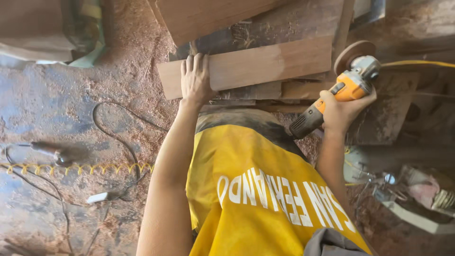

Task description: The person uses an angle grinder with a sanding disc to smooth the surface and edges of several wooden planks on a workbench. They hold each plank with one hand while moving the tool along the wood, then flip and reposition the planks to continue sanding.

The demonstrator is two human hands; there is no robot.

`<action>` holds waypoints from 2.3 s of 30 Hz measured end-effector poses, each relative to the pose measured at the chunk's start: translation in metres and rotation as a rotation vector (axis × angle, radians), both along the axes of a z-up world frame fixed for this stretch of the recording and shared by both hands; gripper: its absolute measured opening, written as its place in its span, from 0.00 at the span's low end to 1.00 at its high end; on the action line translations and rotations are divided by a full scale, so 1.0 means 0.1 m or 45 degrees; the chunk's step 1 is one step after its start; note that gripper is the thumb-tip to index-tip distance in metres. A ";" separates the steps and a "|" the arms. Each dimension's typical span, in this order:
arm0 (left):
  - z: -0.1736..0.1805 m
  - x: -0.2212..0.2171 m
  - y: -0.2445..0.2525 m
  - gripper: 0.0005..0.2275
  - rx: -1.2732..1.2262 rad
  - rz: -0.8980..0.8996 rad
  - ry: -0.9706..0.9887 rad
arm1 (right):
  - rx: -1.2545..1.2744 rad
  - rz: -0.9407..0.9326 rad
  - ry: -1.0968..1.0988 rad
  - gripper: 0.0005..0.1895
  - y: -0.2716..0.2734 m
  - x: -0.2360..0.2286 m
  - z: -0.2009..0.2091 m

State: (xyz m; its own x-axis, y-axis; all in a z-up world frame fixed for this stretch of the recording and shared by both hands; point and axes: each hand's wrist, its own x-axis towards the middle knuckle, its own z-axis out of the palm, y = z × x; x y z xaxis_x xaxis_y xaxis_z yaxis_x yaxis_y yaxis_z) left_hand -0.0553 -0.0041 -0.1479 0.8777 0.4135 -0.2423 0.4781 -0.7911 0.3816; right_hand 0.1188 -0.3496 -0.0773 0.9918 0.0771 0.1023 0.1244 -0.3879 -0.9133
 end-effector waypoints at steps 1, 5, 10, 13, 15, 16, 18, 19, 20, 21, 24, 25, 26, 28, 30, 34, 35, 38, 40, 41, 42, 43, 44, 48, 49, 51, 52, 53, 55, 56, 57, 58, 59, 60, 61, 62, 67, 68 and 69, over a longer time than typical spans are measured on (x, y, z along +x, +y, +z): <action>-0.03 -0.05 0.08 0.47 -0.088 -0.005 0.058 | -0.035 0.018 -0.001 0.49 0.05 -0.04 0.00; -0.27 -0.07 0.09 0.46 -0.155 -0.078 -0.248 | 0.021 0.137 0.047 0.48 0.36 -0.24 0.01; -0.44 0.02 -0.04 0.41 -0.046 -0.287 -0.359 | -0.037 0.236 0.136 0.49 0.63 -0.36 -0.07; -0.37 -0.11 -0.04 0.38 -0.315 -0.121 -0.297 | -0.234 0.287 0.074 0.52 0.68 -0.32 -0.18; -0.33 -0.24 -0.02 0.35 -0.203 -0.118 -0.292 | -0.475 0.331 -0.059 0.54 0.80 -0.30 -0.28; -0.33 -0.24 -0.01 0.34 -0.142 -0.113 -0.292 | -0.495 0.333 -0.016 0.53 0.89 -0.29 -0.31; -0.35 -0.19 -0.05 0.34 -0.184 -0.094 -0.271 | -0.532 0.351 0.074 0.53 1.09 -0.31 -0.33; -0.36 -0.18 -0.06 0.34 -0.200 -0.078 -0.252 | -0.565 0.329 0.201 0.52 1.19 -0.34 -0.32; -0.37 -0.14 -0.10 0.35 -0.200 -0.072 -0.237 | -0.597 0.307 0.328 0.52 1.27 -0.34 -0.30; -0.39 -0.08 -0.12 0.36 -0.191 -0.070 -0.219 | -0.619 0.283 0.457 0.51 1.35 -0.35 -0.29; -0.43 -0.06 -0.10 0.37 -0.175 -0.108 -0.152 | -0.685 0.496 0.214 0.51 1.48 -0.36 -0.30; -0.45 -0.06 -0.08 0.37 -0.169 -0.129 -0.133 | -0.744 0.493 0.221 0.51 1.45 -0.32 -0.29; -0.47 -0.05 -0.07 0.36 -0.149 -0.157 -0.120 | -0.803 0.489 0.228 0.50 1.41 -0.29 -0.28; -0.53 -0.03 -0.05 0.36 -0.118 -0.218 -0.098 | -0.875 0.450 0.234 0.49 1.28 -0.17 -0.29; -0.56 -0.08 -0.08 0.35 -0.085 -0.237 -0.095 | -0.893 0.389 0.230 0.47 1.05 0.01 -0.28; -0.60 -0.08 -0.08 0.34 -0.056 -0.263 -0.087 | -0.946 0.189 0.185 0.48 0.67 0.49 -0.42; -0.60 -0.08 -0.09 0.35 -0.050 -0.263 -0.093 | -0.907 0.135 0.265 0.47 0.59 0.60 -0.45; -0.60 -0.04 -0.08 0.34 -0.002 -0.255 -0.128 | -0.884 -0.004 0.352 0.47 0.40 0.93 -0.57; -0.59 -0.08 -0.10 0.33 0.043 -0.261 -0.154 | -0.895 -0.065 0.341 0.47 0.26 1.05 -0.64; -0.59 -0.09 -0.10 0.33 0.043 -0.261 -0.161 | -0.886 -0.082 0.316 0.48 0.22 1.11 -0.68; -0.58 -0.10 -0.11 0.33 0.044 -0.262 -0.167 | -0.878 -0.100 0.291 0.48 0.18 1.13 -0.69; -0.58 -0.07 -0.10 0.33 0.054 -0.257 -0.180 | -0.852 -0.129 0.327 0.48 0.18 1.16 -0.70; -0.59 -0.04 -0.08 0.33 0.053 -0.257 -0.181 | -0.826 -0.157 0.363 0.48 0.20 1.17 -0.70; -0.55 -0.09 -0.10 0.32 0.038 -0.252 -0.172 | -0.805 -0.059 0.339 0.49 0.40 0.82 -0.61; -0.56 -0.06 -0.10 0.32 0.041 -0.248 -0.188 | -0.772 0.018 0.300 0.49 0.51 0.65 -0.59; -0.56 -0.05 -0.09 0.33 0.044 -0.250 -0.188 | -0.714 0.173 0.254 0.50 0.76 0.22 -0.51; -0.56 -0.05 -0.09 0.33 0.044 -0.254 -0.187 | -0.690 0.251 0.247 0.51 0.89 0.05 -0.46; -0.56 -0.06 -0.09 0.33 0.047 -0.256 -0.193 | -0.758 0.285 0.184 0.51 1.00 -0.11 -0.42; -0.57 -0.06 -0.09 0.31 0.055 -0.263 -0.211 | -0.827 0.349 0.291 0.51 1.18 -0.35 -0.32; -0.55 -0.09 -0.08 0.31 0.058 -0.278 -0.216 | -0.823 0.378 0.461 0.51 1.24 -0.44 -0.27; -0.54 -0.08 -0.07 0.31 0.060 -0.290 -0.232 | -0.818 0.407 0.620 0.50 1.25 -0.46 -0.24; -0.53 -0.07 -0.06 0.30 0.062 -0.302 -0.248 | -0.833 0.401 0.605 0.50 1.24 -0.45 -0.22; -0.53 -0.06 -0.06 0.30 0.070 -0.309 -0.275 | -0.844 0.405 0.588 0.50 1.22 -0.42 -0.23; -0.52 -0.05 -0.05 0.29 0.077 -0.316 -0.301 | -0.855 0.409 0.570 0.50 1.19 -0.38 -0.25; -0.51 -0.07 -0.05 0.29 0.080 -0.323 -0.317 | -0.851 0.371 0.446 0.51 1.11 -0.31 -0.28; -0.51 -0.07 -0.05 0.29 0.071 -0.323 -0.307 | -0.846 0.334 0.321 0.51 0.98 -0.15 -0.32; -0.53 -0.07 -0.07 0.28 0.064 -0.325 -0.282 | -0.841 0.121 0.246 0.48 0.35 0.53 -0.45; -0.53 -0.06 -0.08 0.28 0.073 -0.325 -0.282 | -0.841 0.082 0.231 0.47 0.29 0.61 -0.49; -0.53 -0.06 -0.07 0.28 0.084 -0.335 -0.279 | -0.791 -0.004 0.354 0.46 0.22 0.66 -0.53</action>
